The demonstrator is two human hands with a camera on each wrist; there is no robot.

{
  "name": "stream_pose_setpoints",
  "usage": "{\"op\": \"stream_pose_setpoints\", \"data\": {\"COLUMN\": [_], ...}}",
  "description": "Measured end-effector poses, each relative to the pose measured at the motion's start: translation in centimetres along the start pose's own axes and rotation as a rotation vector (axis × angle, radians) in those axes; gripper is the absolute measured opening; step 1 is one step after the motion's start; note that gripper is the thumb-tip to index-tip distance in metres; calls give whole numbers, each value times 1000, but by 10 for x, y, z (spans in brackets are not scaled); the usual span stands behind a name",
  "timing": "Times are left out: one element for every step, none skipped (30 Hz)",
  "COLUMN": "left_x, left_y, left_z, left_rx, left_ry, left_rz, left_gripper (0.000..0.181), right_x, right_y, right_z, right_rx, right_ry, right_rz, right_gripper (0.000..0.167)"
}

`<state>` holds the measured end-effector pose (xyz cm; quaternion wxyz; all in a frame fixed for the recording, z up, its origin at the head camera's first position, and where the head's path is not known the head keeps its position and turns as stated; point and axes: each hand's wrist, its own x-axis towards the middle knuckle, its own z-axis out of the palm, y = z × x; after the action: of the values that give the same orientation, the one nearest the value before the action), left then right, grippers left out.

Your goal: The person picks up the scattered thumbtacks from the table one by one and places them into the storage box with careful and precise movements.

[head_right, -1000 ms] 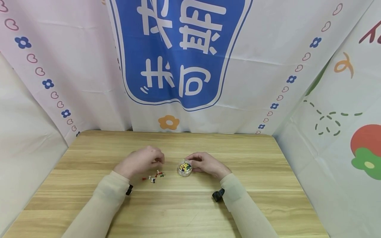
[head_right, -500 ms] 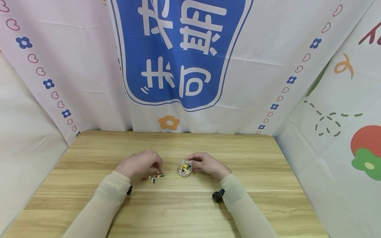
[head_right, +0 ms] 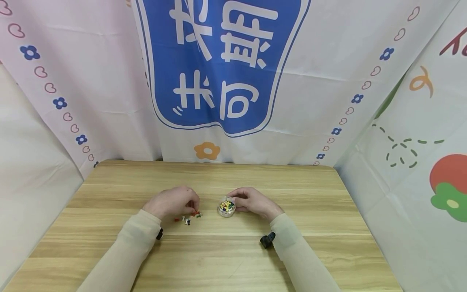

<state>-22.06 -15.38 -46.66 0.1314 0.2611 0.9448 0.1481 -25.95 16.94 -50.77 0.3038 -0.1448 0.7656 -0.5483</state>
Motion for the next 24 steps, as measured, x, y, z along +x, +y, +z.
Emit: {"op": "stream_pose_setpoints", "data": {"left_x": [0, 0, 1, 1, 2, 2, 3, 4, 5, 6, 7, 8, 9, 9, 10, 11, 12, 13, 14, 14, 15, 16, 16, 16], "left_y": [0, 1, 1, 1, 2, 2, 2, 3, 3, 4, 4, 5, 6, 7, 8, 10, 12, 14, 15, 18, 20, 22, 24, 26], "left_z": [0, -1, -1, -1, -2, -2, -2, -2, -2, -1, -1, 0, 0, 0, 1, 0, 1, 1, 1, 1, 1, 2, 3, 3], "left_rx": [1, 0, 4, 4, 3, 1, 4, 10, 18, 25, 37, 49, 61, 71, 78, 83, 85, 87, 89, 91, 92, 94, 96, 100], "left_ry": [1, 5, 9, 14, 20, 27, 35, 45, 54, 65, 77, 88, 101, 113, 122, 128, 134, 141, 148, 153, 157, 165, 175, 184], "left_rz": [0, -1, -2, -2, 0, 3, 11, 18, 29, 40, 53, 66, 79, 90, 99, 104, 111, 117, 126, 130, 134, 142, 150, 157], "left_gripper": [19, 19, 19, 19, 19, 20, 20, 20, 20, 20, 20, 20, 20, 20, 18, 16, 14, 12, 9, 7, 6, 5, 5, 5], "right_x": [0, 0, -1, -1, -2, -2, -2, -2, -2, -2, -2, -1, -1, -1, -1, -1, -1, -1, -2, -2, -2, -2, -2, -2], "right_y": [0, 0, 0, -1, -1, -1, -1, -1, -1, -1, -1, -1, -1, 0, 0, 0, 0, 0, 0, 0, 0, 0, 0, 0], "right_z": [0, 0, 1, 0, 1, 1, 1, 1, 0, 0, 1, 1, 0, 0, 0, 0, 0, -1, -1, -1, -1, 0, 0, 0], "right_rx": [0, -2, -3, -1, -1, 2, 4, 3, 2, 1, 2, 2, 1, 1, 1, 1, 1, 0, 0, 1, 2, 4, 6, 9], "right_ry": [0, -2, -5, -7, -10, -8, -8, -10, -10, -8, -5, -1, -1, 1, 4, 5, 6, 5, 4, 3, 3, 2, 2, 1], "right_rz": [1, -1, -5, -6, -10, -6, -5, -9, -12, -13, -9, -5, -6, -4, -3, 0, 1, -2, -5, -7, -9, -10, -11, -12], "right_gripper": [37, 37, 37, 38, 38, 38, 38, 38, 38, 38, 37, 37, 37, 37, 37, 37, 37, 37, 37, 37, 37, 37, 37, 37]}}
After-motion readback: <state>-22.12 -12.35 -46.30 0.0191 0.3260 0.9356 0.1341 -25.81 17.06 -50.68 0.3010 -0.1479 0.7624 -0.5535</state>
